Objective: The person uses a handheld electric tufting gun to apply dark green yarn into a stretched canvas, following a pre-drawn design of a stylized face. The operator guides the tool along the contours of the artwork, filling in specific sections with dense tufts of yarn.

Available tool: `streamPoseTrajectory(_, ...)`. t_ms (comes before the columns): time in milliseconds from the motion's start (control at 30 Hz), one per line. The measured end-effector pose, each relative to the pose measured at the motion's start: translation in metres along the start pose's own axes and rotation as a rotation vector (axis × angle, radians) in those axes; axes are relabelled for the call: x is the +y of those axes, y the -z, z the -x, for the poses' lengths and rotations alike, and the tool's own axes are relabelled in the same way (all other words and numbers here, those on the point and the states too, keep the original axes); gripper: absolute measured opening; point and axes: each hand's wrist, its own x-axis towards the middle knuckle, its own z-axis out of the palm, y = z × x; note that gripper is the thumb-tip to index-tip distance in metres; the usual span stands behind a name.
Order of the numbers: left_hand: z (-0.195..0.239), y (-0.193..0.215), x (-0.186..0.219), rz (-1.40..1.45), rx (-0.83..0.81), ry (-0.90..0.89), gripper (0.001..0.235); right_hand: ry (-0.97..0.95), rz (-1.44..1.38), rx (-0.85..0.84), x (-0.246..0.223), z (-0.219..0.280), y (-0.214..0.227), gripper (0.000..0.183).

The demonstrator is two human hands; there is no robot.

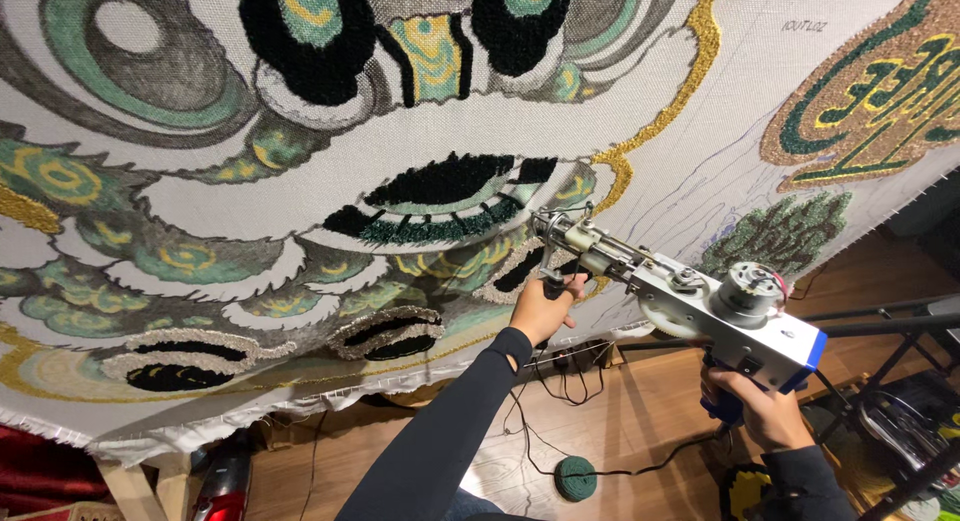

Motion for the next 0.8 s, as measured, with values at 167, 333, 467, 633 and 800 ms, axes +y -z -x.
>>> streamPoseTrajectory(167, 0.0, 0.008, -0.001, -0.17, 0.073, 0.101, 0.034, 0.022, 0.021, -0.028, -0.012, -0.005, -0.02, 0.021)
streamPoseTrajectory(333, -0.003, 0.015, 0.006, -0.246, 0.115, 0.104, 0.031, 0.03, 0.055, 0.007, -0.021, -0.008, -0.036, 0.021)
streamPoseTrajectory(467, -0.008, 0.017, 0.008, -0.3, 0.148, 0.163, 0.031, 0.019, 0.073, -0.012, -0.023, -0.013, -0.04, 0.017)
streamPoseTrajectory(633, -0.019, 0.025, 0.0, -0.287, 0.16, 0.127, 0.029, 0.017, 0.092, 0.022, -0.017, -0.019, -0.044, 0.015)
streamPoseTrajectory(800, -0.024, 0.032, 0.005, -0.362, 0.145, 0.19, 0.037, 0.084, 0.235, 0.044, -0.006, -0.027, -0.044, 0.017)
